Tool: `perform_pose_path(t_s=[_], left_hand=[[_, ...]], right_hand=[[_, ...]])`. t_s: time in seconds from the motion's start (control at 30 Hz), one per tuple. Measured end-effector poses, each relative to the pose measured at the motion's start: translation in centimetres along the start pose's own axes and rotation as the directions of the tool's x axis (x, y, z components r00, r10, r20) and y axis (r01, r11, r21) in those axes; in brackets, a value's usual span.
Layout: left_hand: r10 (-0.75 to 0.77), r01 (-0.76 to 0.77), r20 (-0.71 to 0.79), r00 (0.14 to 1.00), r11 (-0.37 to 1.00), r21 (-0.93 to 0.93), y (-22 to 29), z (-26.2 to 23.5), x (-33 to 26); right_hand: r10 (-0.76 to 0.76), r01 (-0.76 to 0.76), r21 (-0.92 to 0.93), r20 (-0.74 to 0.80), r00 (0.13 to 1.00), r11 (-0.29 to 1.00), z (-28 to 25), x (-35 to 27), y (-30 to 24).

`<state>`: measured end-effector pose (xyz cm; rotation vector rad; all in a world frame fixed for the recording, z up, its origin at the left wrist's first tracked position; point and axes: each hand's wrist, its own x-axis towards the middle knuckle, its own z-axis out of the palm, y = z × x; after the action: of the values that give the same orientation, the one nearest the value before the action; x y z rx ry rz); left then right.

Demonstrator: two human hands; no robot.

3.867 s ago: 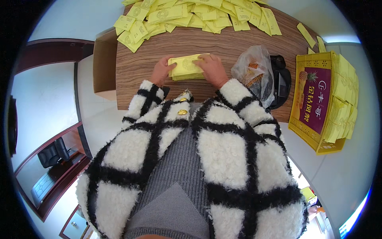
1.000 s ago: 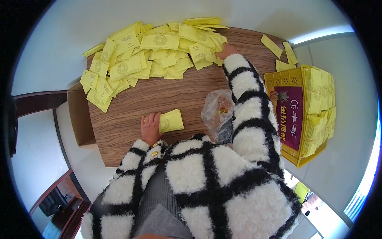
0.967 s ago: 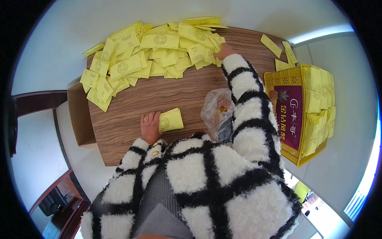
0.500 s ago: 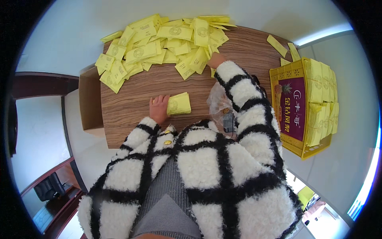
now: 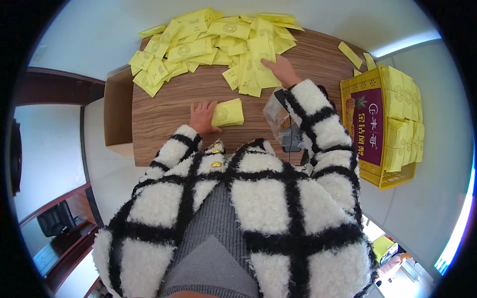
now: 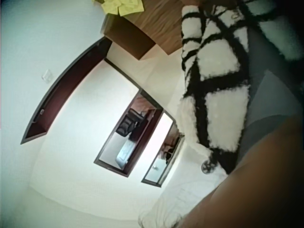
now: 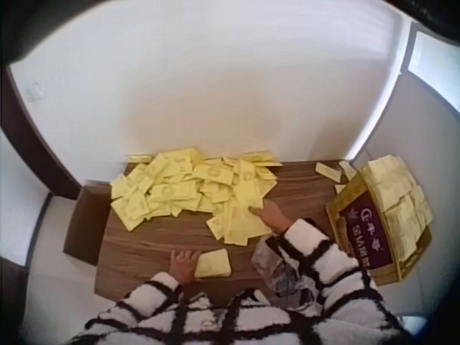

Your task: Folding yellow papers and stacking them neatly on a table.

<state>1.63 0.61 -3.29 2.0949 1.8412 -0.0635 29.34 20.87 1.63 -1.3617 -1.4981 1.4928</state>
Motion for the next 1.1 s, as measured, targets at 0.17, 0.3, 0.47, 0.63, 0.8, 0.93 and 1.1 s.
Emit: perform_pose_path(t_s=[0.17,0.3,0.47,0.63,0.8,0.93,1.1], left_hand=[[-0.023,0.015,-0.107,0.994,0.997,-0.071,-1.7,0.1,0.1],[-0.062,0.013,-0.193,0.979,0.970,-0.244,-5.6,1.7,0.1],[-0.261,0.064,-0.229,0.938,0.778,-0.625,-7.2,1.3,0.0],[-0.235,0.083,0.012,0.972,0.296,-0.952,-4.5,1.5,-0.2],[-0.113,0.107,0.094,0.989,0.123,-0.987,-2.5,1.0,-1.4],[-0.082,0.161,0.154,0.985,0.077,-0.984,-4.0,1.6,-1.2],[-0.154,0.157,0.127,0.980,0.197,-0.968,-5.1,0.4,-0.6]], right_hand=[[0.014,-0.019,0.038,0.127,0.992,0.999,3.8,-3.2,0.0],[0.018,0.020,-0.241,0.157,0.987,0.970,6.7,-4.8,2.3],[0.013,0.087,-0.236,0.392,0.920,0.968,10.4,-6.2,4.5],[0.033,-0.066,0.093,0.321,0.947,0.993,13.7,-7.1,7.0],[0.073,-0.217,0.579,0.261,0.963,0.786,15.7,-8.5,5.6],[0.130,-0.237,0.597,0.218,0.967,0.766,14.2,-8.7,4.6],[0.232,-0.259,0.342,0.120,0.965,0.903,10.9,-8.2,6.0]])
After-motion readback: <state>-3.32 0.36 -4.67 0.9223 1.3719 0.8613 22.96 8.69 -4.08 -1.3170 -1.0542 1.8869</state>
